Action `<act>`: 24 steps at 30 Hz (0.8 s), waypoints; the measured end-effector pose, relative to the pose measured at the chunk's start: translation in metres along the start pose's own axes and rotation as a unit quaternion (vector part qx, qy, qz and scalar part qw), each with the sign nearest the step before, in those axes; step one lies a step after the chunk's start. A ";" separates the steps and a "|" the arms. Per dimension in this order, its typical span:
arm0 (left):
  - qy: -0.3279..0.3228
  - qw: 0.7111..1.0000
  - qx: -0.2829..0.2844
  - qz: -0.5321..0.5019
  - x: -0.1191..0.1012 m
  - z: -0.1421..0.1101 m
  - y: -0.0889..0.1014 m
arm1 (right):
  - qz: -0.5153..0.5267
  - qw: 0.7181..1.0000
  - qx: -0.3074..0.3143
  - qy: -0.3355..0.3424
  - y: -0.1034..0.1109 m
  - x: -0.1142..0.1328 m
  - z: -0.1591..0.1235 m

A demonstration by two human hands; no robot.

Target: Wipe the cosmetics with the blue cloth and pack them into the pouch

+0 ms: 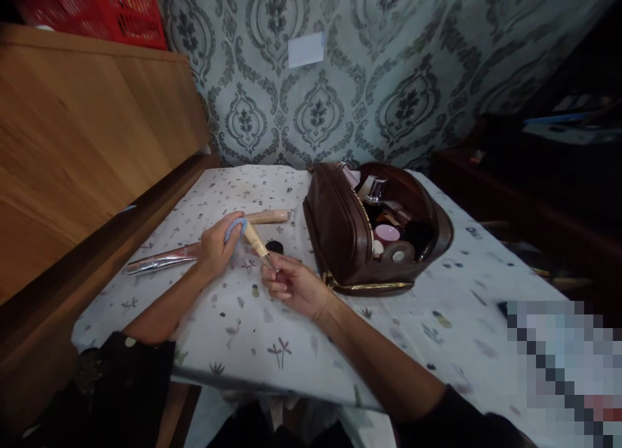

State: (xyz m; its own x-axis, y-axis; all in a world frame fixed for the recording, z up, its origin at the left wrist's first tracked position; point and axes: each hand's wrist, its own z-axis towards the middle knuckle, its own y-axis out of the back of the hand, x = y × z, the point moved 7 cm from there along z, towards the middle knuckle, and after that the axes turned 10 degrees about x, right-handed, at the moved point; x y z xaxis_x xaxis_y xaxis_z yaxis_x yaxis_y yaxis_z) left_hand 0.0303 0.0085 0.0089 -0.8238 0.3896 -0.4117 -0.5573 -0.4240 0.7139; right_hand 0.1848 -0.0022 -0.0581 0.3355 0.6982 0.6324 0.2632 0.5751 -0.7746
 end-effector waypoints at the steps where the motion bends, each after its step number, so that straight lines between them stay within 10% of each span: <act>1: 0.006 1.000 0.005 -0.023 0.000 0.000 0.000 | 0.002 1.000 0.002 0.000 -0.001 0.000 0.000; 11: 0.161 0.887 0.084 -0.424 0.028 0.002 -0.023 | -0.053 0.996 -0.071 0.020 0.009 0.009 -0.003; 19: 0.181 0.869 0.050 -0.458 0.030 0.001 -0.025 | -0.181 0.963 -0.164 0.116 0.021 0.020 -0.003; 24: 0.193 0.870 0.037 -0.452 0.033 0.000 -0.027 | -0.347 0.895 -0.219 0.174 0.019 0.033 -0.011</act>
State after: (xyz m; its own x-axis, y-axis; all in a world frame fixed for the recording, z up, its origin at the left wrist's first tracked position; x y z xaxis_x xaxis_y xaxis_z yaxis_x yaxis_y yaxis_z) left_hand 0.0184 0.0329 -0.0236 -0.0343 0.2261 -0.9735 -0.9992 -0.0272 0.0289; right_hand 0.2110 0.0269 -0.0516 0.1952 0.0187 0.9806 0.8209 0.5440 -0.1737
